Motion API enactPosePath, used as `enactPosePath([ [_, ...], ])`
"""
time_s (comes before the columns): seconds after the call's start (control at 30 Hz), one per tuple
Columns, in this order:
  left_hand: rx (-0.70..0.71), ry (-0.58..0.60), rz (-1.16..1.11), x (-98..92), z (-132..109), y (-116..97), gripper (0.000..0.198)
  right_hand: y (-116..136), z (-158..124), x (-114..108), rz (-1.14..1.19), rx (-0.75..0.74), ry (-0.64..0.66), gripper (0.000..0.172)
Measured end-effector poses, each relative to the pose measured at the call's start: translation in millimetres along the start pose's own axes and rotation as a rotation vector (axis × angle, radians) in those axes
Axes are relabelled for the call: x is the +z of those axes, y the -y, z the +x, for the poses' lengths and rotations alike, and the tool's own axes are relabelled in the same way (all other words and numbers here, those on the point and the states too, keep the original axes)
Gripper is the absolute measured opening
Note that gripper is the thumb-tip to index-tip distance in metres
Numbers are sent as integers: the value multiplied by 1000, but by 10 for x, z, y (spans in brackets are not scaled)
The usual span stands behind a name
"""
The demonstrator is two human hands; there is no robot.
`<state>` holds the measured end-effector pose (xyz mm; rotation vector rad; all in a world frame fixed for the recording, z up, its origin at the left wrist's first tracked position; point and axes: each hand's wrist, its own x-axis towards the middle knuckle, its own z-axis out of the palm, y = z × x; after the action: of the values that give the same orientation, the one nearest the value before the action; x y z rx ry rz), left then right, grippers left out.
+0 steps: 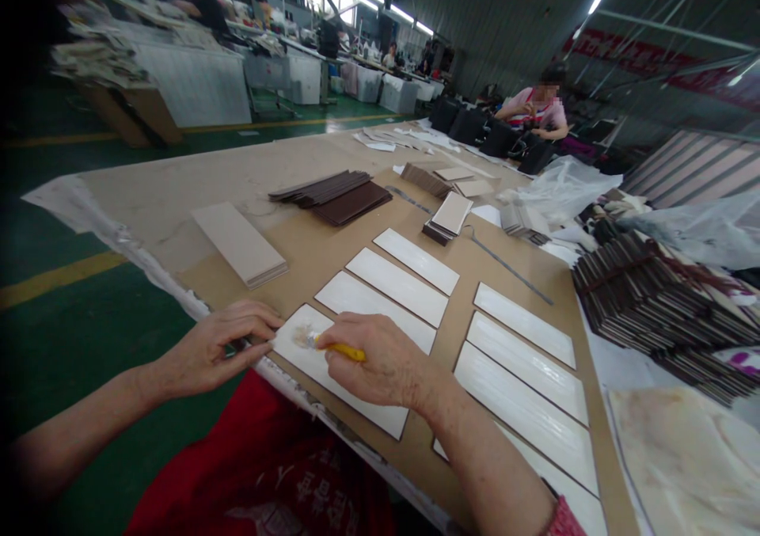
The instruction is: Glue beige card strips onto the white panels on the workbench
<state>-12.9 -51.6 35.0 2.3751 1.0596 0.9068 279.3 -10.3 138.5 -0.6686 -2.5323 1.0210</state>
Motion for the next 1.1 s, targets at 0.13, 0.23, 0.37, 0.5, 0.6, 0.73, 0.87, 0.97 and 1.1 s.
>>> enactPosePath([
  [0.13, 0, -7, 9, 9, -13, 19, 8, 33, -71, -170, 62, 46, -6, 20],
  [0.23, 4, -13, 22, 12, -21, 24, 7, 30, -76, -153, 142, 138, -104, 20],
  [0.37, 3, -4, 38, 10, -32, 28, 7, -13, -65, 11, 227, 246, -81, 22],
  [0.5, 6, -8, 54, 12, -45, 36, 9, -55, -161, 49, 294, 406, -79, 19],
  [0.6, 5, -24, 56, 19, -46, 40, 9, -49, -327, -36, 341, 555, -98, 17],
  [0.73, -22, -20, 78, 22, -39, 34, 9, 1, -636, -163, 351, 656, -116, 19],
  [0.87, -39, -2, 96, 11, -38, 14, 10, 72, -984, -226, 329, 716, -135, 21],
  [0.97, -53, -1, 103, 3, -27, -31, 9, 140, -1217, -250, 323, 751, -157, 21],
  [1.1, -92, -9, 95, 7, -6, -81, 10, 206, -1440, -285, 293, 802, -220, 19],
])
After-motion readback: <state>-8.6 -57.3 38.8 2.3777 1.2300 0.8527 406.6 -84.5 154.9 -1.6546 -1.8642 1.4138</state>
